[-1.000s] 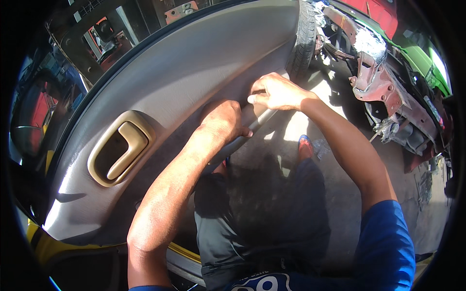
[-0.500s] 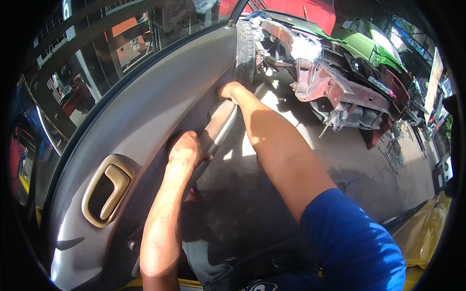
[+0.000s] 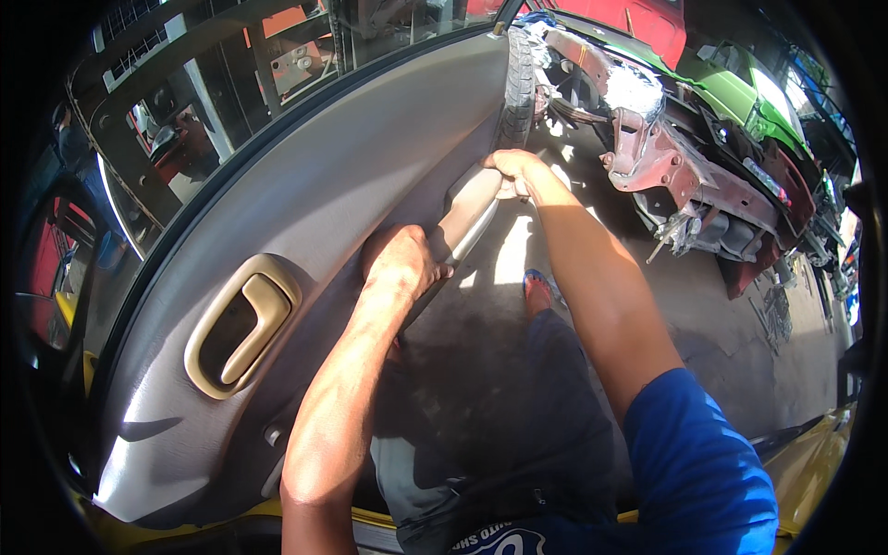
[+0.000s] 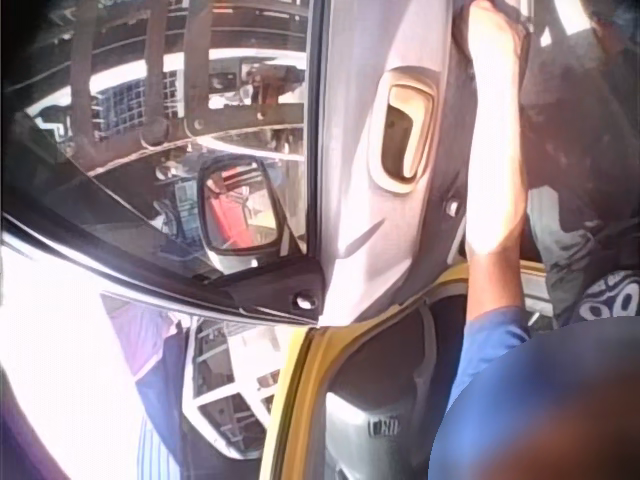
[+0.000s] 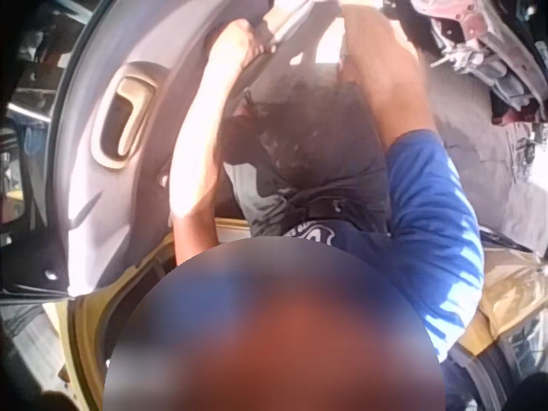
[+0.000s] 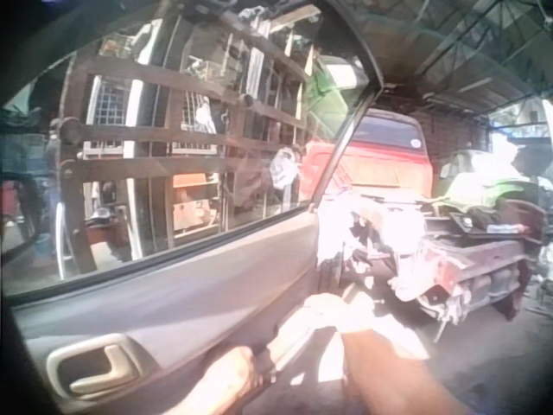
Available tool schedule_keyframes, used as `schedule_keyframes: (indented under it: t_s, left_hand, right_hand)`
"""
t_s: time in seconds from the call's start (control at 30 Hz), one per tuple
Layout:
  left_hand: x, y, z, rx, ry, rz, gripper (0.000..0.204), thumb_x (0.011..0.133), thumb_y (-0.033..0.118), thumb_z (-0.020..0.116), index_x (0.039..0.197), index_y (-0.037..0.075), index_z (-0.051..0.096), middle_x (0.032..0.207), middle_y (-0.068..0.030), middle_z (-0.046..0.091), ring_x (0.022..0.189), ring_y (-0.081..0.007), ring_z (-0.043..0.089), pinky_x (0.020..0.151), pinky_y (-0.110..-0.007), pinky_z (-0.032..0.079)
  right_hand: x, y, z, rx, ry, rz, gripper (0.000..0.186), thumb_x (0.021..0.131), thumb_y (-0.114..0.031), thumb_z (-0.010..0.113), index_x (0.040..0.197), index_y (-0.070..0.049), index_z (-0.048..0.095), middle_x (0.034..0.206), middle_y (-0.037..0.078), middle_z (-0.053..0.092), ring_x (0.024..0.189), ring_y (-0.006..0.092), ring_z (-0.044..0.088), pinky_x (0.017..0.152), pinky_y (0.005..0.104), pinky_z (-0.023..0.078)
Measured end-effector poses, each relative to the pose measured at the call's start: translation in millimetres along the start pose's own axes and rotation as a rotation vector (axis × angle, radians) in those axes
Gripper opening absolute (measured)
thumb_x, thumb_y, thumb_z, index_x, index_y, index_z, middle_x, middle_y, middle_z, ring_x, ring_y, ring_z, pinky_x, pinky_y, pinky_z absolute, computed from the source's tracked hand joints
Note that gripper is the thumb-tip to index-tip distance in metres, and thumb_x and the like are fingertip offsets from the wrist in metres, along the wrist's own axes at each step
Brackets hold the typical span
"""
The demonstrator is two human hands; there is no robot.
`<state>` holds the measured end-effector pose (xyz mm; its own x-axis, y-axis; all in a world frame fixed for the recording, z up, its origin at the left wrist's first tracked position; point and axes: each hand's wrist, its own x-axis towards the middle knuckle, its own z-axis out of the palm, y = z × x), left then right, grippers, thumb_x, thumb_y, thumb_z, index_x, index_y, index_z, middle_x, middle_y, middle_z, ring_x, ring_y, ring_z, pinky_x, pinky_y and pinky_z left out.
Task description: The person installs a car door handle by first removing the old handle with a screwdriver, then fitting a new handle into the door panel, aligning it, and securing it with screws. The person uses both hands to hold and adjust the handle while tightening the screws.
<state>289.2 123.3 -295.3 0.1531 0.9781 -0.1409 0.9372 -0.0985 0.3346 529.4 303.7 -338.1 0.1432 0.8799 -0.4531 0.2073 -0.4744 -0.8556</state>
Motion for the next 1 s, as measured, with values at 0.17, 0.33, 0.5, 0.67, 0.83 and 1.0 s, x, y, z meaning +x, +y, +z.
schedule_keyframes:
  t_s: [0.17, 0.33, 0.5, 0.67, 0.83, 1.0]
  left_hand:
    - [9, -2, 10, -0.101, 0.007, -0.036, 0.055, 0.073, 0.042, 0.093, 0.087, -0.008, 0.075, 0.085, -0.026, 0.074, 0.081, -0.0345, 0.075, 0.079, -0.043, 0.059]
    - [11, -2, 19, -0.005, 0.04, 0.012, 0.06, 0.075, 0.05, 0.09, 0.085, -0.007, 0.075, 0.084, -0.0243, 0.074, 0.083, -0.0341, 0.075, 0.081, -0.041, 0.058]
    - [12, -4, 14, 0.047, 0.007, 0.062, 0.054, 0.077, 0.041, 0.089, 0.095, -0.008, 0.075, 0.094, -0.0268, 0.074, 0.092, -0.0369, 0.074, 0.087, -0.043, 0.057]
    - [11, -6, 18, 0.094, 0.078, 0.079, 0.061, 0.079, 0.053, 0.086, 0.08, -0.007, 0.074, 0.084, -0.024, 0.074, 0.085, -0.0353, 0.075, 0.08, -0.042, 0.058]
    - [8, -2, 8, 0.05, 0.067, 0.058, 0.059, 0.076, 0.05, 0.086, 0.086, -0.008, 0.076, 0.092, -0.0281, 0.074, 0.089, -0.0382, 0.074, 0.087, -0.045, 0.057]
    - [-6, -2, -14, -0.164, 0.06, 0.049, 0.059, 0.081, 0.046, 0.084, 0.098, -0.01, 0.074, 0.093, -0.0279, 0.075, 0.091, -0.0348, 0.075, 0.087, -0.044, 0.059]
  right_hand:
    - [-26, 29, 19, 0.116, 0.008, -0.15, 0.04, 0.086, -0.02, 0.084, 0.118, 0.0, 0.07, 0.119, 0.018, 0.069, 0.097, 0.03, 0.072, 0.093, 0.0464, 0.06]
    - [-63, 41, 35, 0.234, 0.183, -0.055, 0.026, 0.081, -0.01, 0.083, 0.103, 0.002, 0.076, 0.117, 0.015, 0.072, 0.104, 0.0284, 0.072, 0.087, 0.0409, 0.063]
    - [-64, 40, 40, 0.249, 0.293, -0.114, 0.022, 0.078, -0.012, 0.082, 0.094, 0.001, 0.076, 0.104, 0.012, 0.074, 0.085, 0.0245, 0.074, 0.076, 0.0375, 0.061]
    - [-60, 58, 45, 0.493, 0.249, -0.121, 0.014, 0.076, -0.01, 0.082, 0.083, 0.0, 0.076, 0.079, 0.008, 0.068, 0.065, 0.0175, 0.065, 0.063, 0.0333, 0.059]
    - [-110, 18, 57, 0.278, 0.389, -0.091, 0.015, 0.077, -0.007, 0.078, 0.088, 0.002, 0.077, 0.086, 0.012, 0.071, 0.071, 0.0188, 0.068, 0.067, 0.0356, 0.059]
    - [-144, 11, 43, 0.431, 0.05, -0.079, 0.028, 0.083, -0.013, 0.077, 0.106, 0.001, 0.071, 0.101, 0.016, 0.071, 0.096, 0.0256, 0.069, 0.094, 0.0424, 0.053]
